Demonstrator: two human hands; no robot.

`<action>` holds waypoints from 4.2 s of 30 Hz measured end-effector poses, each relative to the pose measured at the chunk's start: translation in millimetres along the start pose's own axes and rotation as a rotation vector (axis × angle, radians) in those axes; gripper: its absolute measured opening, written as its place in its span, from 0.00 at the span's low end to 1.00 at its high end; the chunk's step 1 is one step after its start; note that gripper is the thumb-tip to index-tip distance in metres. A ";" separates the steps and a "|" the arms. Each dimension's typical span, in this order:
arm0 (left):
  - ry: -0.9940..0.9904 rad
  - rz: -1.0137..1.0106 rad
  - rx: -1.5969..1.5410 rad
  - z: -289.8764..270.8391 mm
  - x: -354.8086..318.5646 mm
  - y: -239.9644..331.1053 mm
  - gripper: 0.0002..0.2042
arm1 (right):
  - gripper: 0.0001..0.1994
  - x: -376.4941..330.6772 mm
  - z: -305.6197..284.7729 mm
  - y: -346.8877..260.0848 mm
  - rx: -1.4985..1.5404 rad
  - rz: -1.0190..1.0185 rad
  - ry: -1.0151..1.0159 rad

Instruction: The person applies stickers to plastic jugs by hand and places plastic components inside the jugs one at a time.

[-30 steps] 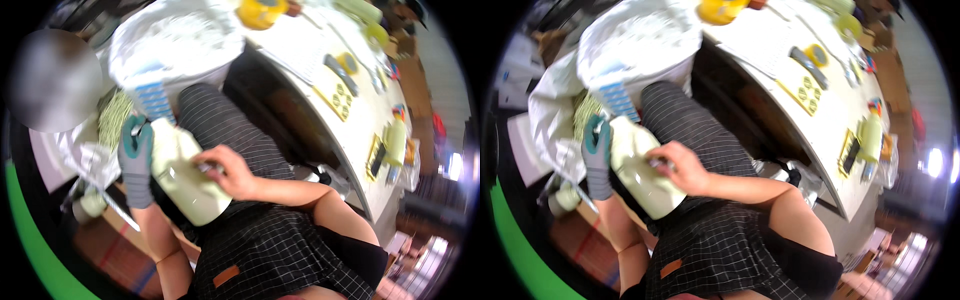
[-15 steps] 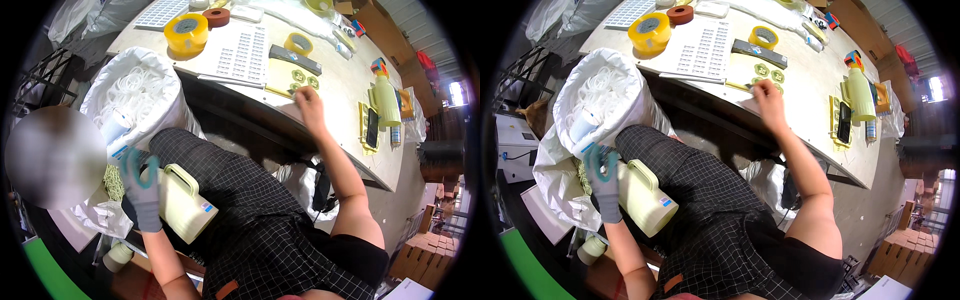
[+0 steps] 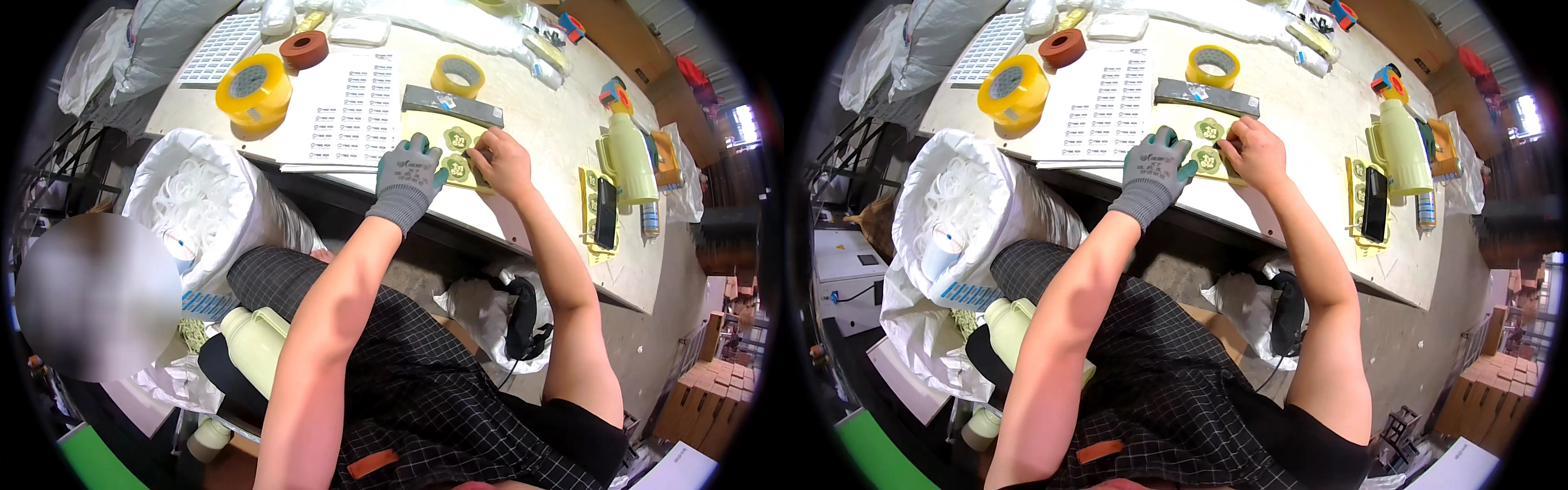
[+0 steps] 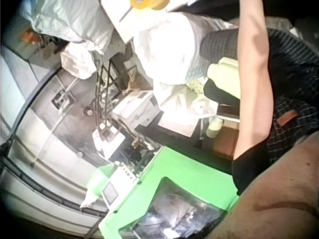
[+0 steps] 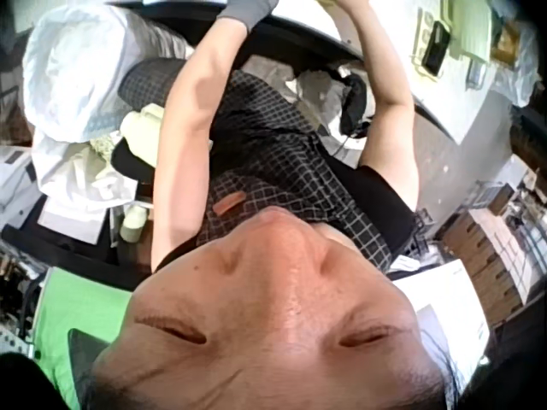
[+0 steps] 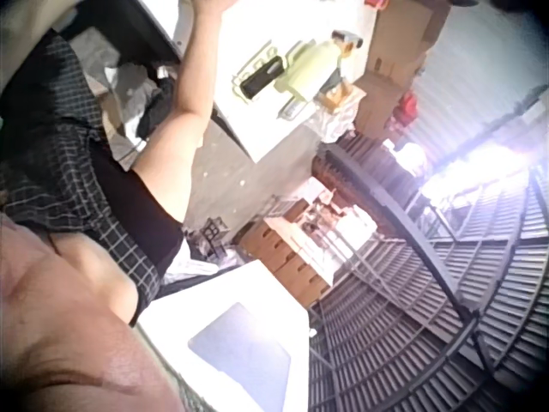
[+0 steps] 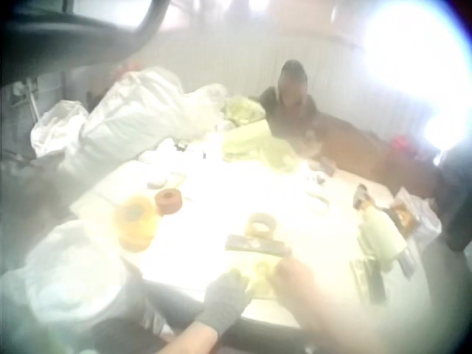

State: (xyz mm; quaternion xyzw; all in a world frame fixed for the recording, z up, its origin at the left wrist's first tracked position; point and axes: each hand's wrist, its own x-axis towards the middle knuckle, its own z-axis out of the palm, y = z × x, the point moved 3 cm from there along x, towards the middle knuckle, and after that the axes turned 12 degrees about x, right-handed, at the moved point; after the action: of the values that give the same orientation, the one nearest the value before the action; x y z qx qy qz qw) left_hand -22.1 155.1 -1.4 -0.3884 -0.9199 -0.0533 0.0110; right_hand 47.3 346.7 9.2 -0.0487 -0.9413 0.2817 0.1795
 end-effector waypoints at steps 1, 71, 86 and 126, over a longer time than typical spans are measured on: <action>-0.009 0.003 -0.002 -0.3 0.4 1.3 0.20 | 0.12 -0.3 -1.2 0.5 -0.009 -0.006 0.000; 0.582 -0.157 0.021 -260.8 -416.6 -60.3 0.11 | 0.35 -200.9 131.8 -322.1 0.633 -0.422 -0.803; 0.697 0.105 0.291 -284.9 -376.4 -34.8 0.11 | 0.33 -209.7 139.1 -318.9 0.696 -0.430 -0.770; 0.069 -1.974 0.195 84.2 -823.0 -216.4 0.31 | 0.30 -42.8 186.0 -259.0 0.020 -0.880 -0.231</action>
State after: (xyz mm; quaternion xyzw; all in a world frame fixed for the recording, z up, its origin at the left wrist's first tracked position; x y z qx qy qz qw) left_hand 399.3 -572.9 -155.1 0.5562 -0.8304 0.0261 0.0203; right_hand 21.6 26.4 -6.7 0.3894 -0.8836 0.1913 0.1763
